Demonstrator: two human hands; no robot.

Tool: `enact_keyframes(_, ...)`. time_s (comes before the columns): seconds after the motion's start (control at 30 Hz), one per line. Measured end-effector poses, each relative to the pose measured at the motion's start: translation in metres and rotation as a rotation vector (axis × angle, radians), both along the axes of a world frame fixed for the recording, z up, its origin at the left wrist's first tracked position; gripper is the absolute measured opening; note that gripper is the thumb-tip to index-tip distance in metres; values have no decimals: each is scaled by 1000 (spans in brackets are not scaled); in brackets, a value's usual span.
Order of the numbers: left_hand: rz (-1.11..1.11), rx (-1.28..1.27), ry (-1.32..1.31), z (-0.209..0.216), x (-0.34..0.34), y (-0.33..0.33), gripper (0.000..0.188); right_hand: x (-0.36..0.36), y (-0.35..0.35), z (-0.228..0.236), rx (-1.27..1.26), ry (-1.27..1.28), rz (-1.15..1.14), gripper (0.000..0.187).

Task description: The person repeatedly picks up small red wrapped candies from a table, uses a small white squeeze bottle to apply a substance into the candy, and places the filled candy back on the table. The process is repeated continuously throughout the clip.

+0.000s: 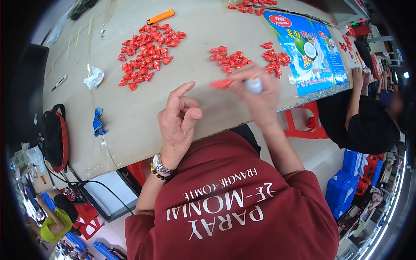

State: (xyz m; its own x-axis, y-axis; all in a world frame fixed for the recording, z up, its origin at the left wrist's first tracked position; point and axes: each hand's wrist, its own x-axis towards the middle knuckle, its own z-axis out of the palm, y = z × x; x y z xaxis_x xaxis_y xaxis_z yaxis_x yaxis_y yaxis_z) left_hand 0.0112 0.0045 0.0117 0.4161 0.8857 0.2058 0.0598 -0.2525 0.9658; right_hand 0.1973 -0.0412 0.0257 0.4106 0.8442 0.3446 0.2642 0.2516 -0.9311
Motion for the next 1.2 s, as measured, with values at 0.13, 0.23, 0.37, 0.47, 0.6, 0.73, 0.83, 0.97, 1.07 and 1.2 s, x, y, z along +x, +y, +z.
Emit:
enact_keyframes(0.13, 85, 159, 333, -8, -9, 13, 28, 58, 16, -7, -90, -353, -360, 11)
enact_keyframes(0.23, 131, 410, 501, -4, -16, 26, 24, 87, 26, -15, -139, -681, -455, 10)
enact_keyframes(0.37, 216, 580, 633, -1, -23, 48, 21, 94, 30, -20, -244, -961, -474, 11)
enact_keyframes(0.47, 267, 593, 666, -3, -30, 62, 20, 89, 28, -22, -260, -968, -466, 11)
enact_keyframes(0.6, 258, 655, 680, 3, -25, 83, 17, 82, 22, -14, -192, -913, -476, 14)
enact_keyframes(0.73, 173, 783, 690, 5, -9, 103, 16, 75, 15, -4, -113, -758, -445, 17)
enact_keyframes(0.83, 65, 797, 793, 4, -2, 112, 18, 66, 8, 2, -125, -665, -427, 19)
enact_keyframes(0.97, 27, 848, 864, -2, 3, 118, 16, 52, -1, 8, -169, -509, -388, 17)
enact_keyframes(1.07, 20, 862, 851, -3, 3, 117, 16, 43, -7, 8, -223, -331, -334, 15)
enact_keyframes(1.2, 22, 628, 549, 2, 5, 103, 15, 28, -14, 16, -320, 16, -173, 22)
